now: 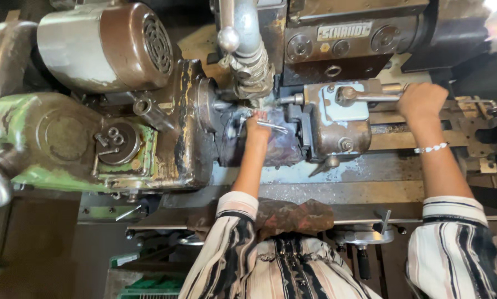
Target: The person operates a metal lathe, repeatedly inserting cylindrical metal rods into the chuck, tightening the chuck with a chuck key, and then removing the rods. The rods are placed into green bins after removal.
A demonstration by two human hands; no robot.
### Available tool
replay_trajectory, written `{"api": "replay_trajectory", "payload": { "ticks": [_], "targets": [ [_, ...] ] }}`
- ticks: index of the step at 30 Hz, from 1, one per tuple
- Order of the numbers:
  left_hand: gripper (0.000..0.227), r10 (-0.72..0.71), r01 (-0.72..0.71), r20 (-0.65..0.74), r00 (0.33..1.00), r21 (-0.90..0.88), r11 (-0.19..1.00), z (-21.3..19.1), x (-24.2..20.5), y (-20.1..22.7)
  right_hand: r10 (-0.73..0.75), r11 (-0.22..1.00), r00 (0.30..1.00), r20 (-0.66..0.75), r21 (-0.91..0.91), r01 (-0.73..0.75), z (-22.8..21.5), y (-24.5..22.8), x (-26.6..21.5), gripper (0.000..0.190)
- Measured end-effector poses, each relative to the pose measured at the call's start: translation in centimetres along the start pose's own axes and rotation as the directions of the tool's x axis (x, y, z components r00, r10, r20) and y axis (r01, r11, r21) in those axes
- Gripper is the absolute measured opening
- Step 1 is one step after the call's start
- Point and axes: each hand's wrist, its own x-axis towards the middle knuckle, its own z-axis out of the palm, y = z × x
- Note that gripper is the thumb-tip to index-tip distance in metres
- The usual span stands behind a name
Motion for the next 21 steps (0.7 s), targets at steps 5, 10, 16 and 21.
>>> {"api": "replay_trajectory", "payload": {
  "ticks": [5,10,16,21],
  "targets": [
    [0.018,0.158,-0.123,0.108,0.982,-0.279,0.952,-2.0,-0.3,-1.7,0.014,0.999,1.0,0.024,0.035,-0.014,0.5,0.5,-0.3,0.022],
    [0.026,0.19,-0.173,0.062,0.98,-0.208,0.963,-2.3,0.5,-1.2,0.028,0.999,0.999,0.017,0.038,-0.029,-0.3,0.2,-0.5,0.021],
    [0.013,0.195,-0.183,0.04,0.98,-0.215,0.959,-2.6,1.1,-0.4,0.029,0.997,0.999,0.041,0.067,-0.032,-1.0,-0.1,-1.1,0.022],
    [0.015,0.176,-0.17,0.002,0.984,-0.245,0.955,-2.3,1.6,0.5,0.024,0.997,0.999,0.034,0.067,-0.026,-1.7,-0.1,-0.9,0.024]
  ]
}}
